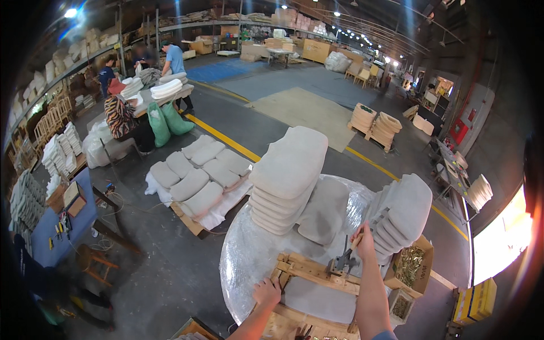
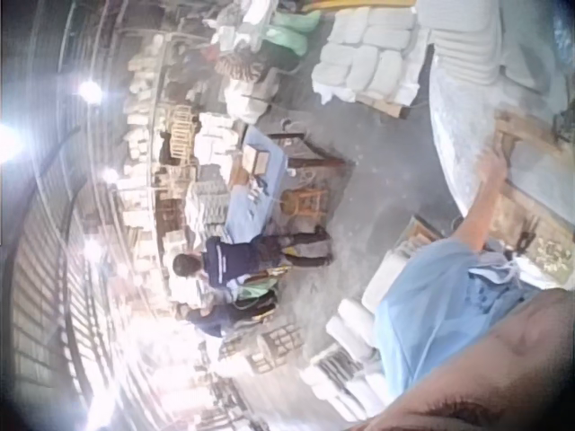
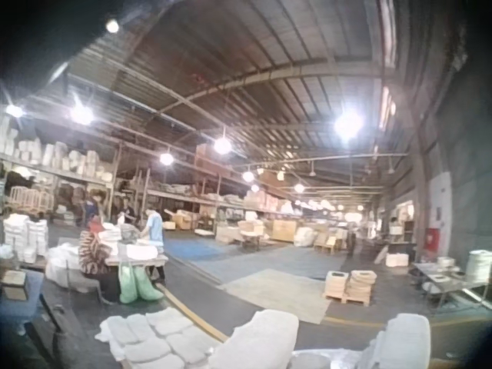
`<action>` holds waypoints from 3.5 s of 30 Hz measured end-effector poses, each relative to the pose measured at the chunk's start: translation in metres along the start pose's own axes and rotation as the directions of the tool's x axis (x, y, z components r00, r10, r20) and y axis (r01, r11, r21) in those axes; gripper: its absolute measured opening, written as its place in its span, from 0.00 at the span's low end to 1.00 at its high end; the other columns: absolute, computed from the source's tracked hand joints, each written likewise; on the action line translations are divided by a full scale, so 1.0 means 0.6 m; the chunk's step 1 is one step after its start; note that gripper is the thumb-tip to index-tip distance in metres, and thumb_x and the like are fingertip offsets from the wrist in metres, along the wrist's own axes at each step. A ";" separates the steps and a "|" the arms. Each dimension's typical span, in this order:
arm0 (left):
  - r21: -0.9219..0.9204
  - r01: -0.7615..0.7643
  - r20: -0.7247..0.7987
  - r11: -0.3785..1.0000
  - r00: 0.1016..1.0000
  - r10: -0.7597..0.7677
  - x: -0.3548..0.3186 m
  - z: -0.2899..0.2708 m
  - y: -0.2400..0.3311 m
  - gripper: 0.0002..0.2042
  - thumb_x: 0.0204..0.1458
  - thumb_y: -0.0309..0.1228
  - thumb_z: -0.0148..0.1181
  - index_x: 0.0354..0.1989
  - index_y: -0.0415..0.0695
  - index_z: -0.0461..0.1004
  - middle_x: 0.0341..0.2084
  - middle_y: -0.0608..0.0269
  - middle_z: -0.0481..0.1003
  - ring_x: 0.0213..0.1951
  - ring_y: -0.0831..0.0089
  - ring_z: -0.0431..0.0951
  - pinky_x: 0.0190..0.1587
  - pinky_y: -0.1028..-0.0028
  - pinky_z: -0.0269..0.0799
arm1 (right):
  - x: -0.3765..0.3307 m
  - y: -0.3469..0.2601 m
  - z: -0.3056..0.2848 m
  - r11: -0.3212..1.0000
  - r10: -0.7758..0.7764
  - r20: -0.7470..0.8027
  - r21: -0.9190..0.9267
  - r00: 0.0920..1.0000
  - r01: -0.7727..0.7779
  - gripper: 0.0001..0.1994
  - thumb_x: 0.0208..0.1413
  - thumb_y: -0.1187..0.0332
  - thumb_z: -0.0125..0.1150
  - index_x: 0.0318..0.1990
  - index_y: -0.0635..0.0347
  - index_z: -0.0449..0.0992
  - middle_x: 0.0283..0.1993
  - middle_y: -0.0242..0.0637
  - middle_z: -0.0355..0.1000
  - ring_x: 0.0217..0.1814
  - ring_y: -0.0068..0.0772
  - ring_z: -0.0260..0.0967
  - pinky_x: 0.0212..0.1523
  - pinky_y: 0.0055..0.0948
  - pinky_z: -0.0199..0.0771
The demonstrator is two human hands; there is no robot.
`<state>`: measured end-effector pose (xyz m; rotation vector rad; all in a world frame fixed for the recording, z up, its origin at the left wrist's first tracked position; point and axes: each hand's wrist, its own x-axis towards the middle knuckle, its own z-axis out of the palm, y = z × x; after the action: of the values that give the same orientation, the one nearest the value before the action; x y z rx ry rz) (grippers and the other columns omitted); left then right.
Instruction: The person uses a pneumatic staple gun to attach fabric to a wooden frame, then places a cushion onto the frame and staples it in place. The person repeats this process with additional cushions, stacking them on the workbench.
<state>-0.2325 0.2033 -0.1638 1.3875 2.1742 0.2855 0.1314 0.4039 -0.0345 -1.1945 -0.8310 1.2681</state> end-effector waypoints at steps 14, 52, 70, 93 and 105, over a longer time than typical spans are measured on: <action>-0.075 -0.068 0.088 0.995 0.993 0.075 0.005 -0.002 -0.019 0.31 0.69 0.58 0.49 0.61 0.40 0.73 0.60 0.44 0.76 0.65 0.44 0.70 0.65 0.39 0.62 | -0.624 0.347 0.007 0.958 0.235 -0.680 0.042 0.695 -0.284 0.19 0.74 0.49 0.62 0.46 0.59 0.82 0.36 0.35 0.80 0.33 0.31 0.76 0.32 0.32 0.77; -0.141 -0.513 0.117 0.846 0.840 0.529 0.047 -0.025 -0.017 0.34 0.68 0.48 0.60 0.76 0.39 0.61 0.73 0.39 0.62 0.74 0.41 0.63 0.73 0.40 0.59 | -0.876 0.396 0.209 0.692 -0.088 -0.952 -0.270 0.294 -0.669 0.11 0.65 0.59 0.68 0.45 0.57 0.83 0.41 0.45 0.85 0.46 0.52 0.84 0.47 0.48 0.81; -0.007 -0.997 0.444 0.072 0.061 0.894 0.093 -0.074 0.198 0.25 0.60 0.56 0.67 0.52 0.48 0.78 0.49 0.55 0.83 0.52 0.49 0.84 0.51 0.48 0.80 | -0.863 0.390 0.203 0.682 -0.083 -0.941 -0.294 0.328 -0.670 0.14 0.59 0.58 0.71 0.45 0.57 0.86 0.40 0.46 0.86 0.45 0.55 0.85 0.48 0.49 0.82; -0.129 -0.437 0.430 0.890 0.784 0.447 -0.031 -0.390 -0.461 0.36 0.57 0.70 0.64 0.47 0.44 0.87 0.33 0.48 0.86 0.40 0.46 0.87 0.43 0.57 0.81 | -0.681 0.337 0.119 0.224 -0.317 -0.270 -0.953 0.909 -0.205 0.25 0.53 0.61 0.76 0.59 0.53 0.79 0.63 0.44 0.74 0.66 0.59 0.70 0.65 0.54 0.73; -0.285 -0.276 0.188 0.918 0.923 0.336 -0.033 -0.309 -0.487 0.30 0.63 0.59 0.66 0.44 0.36 0.84 0.35 0.40 0.85 0.41 0.40 0.86 0.44 0.52 0.80 | -0.656 0.301 0.118 0.228 -0.124 -0.246 -0.950 0.961 -0.213 0.36 0.47 0.52 0.83 0.63 0.52 0.76 0.70 0.44 0.67 0.73 0.58 0.66 0.69 0.54 0.74</action>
<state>-0.5530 0.0751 -0.1341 1.5275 1.6604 0.4737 -0.0471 0.0160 -0.1341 -2.3754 -1.4785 0.4132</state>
